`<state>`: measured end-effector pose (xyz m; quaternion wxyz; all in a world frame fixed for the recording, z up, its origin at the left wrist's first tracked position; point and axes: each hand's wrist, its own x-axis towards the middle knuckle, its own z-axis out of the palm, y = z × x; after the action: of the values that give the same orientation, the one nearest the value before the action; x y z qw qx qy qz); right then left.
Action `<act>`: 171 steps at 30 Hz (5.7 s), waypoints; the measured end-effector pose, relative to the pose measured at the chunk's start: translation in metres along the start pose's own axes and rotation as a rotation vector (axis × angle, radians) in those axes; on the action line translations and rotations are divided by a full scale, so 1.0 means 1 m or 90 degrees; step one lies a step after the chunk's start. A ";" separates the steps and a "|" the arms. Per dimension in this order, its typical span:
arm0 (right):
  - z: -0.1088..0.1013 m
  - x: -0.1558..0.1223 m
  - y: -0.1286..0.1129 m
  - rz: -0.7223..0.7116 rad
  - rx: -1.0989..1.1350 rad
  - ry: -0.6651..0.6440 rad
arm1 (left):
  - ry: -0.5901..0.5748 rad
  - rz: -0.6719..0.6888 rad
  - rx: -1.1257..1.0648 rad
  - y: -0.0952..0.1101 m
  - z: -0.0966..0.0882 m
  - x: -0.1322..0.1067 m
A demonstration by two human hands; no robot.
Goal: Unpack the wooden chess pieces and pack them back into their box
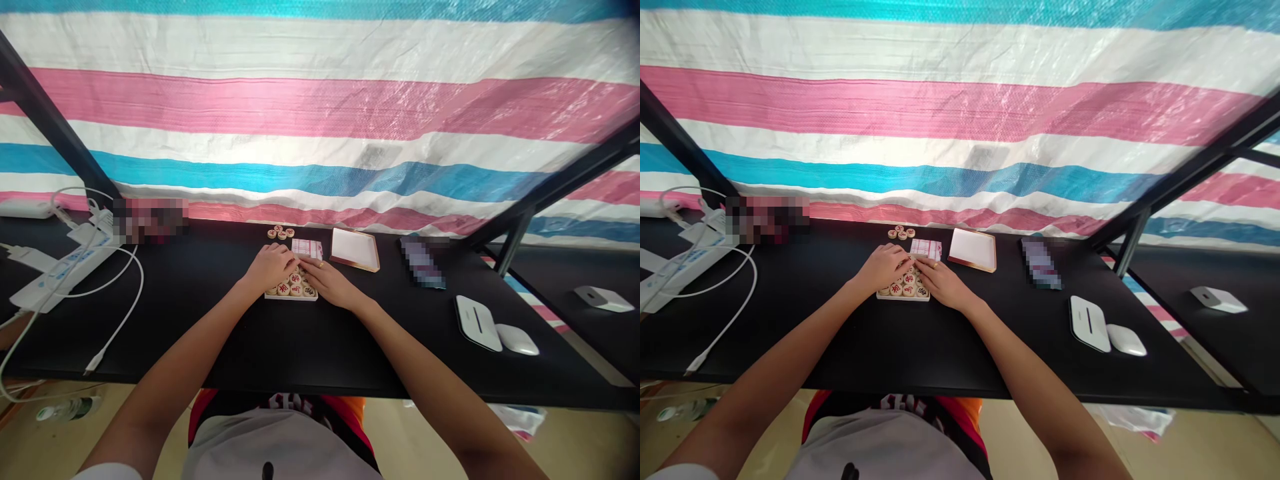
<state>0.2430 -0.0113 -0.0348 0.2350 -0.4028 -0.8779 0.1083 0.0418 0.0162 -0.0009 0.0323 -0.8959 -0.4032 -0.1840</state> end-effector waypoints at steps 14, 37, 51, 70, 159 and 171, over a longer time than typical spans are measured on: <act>-0.005 0.000 -0.005 0.013 0.012 0.005 | 0.060 -0.036 -0.087 -0.017 -0.001 0.002; -0.014 0.000 -0.008 0.061 0.105 0.036 | -0.002 -0.128 0.089 -0.074 0.021 0.020; -0.009 0.000 0.000 0.047 0.073 0.056 | 0.030 -0.199 -0.128 -0.069 -0.020 0.015; -0.005 -0.001 0.003 0.036 0.086 0.068 | -0.051 0.140 -0.110 0.037 -0.008 -0.016; -0.011 -0.002 0.000 0.044 0.061 0.032 | -0.137 -0.074 -0.028 -0.075 -0.005 0.016; -0.011 -0.002 -0.001 0.044 0.052 0.036 | -0.111 -0.131 0.026 -0.080 -0.011 -0.027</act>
<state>0.2482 -0.0134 -0.0257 0.2721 -0.4262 -0.8512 0.1406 -0.0366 0.0480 -0.0075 -0.0036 -0.8616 -0.4978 -0.0995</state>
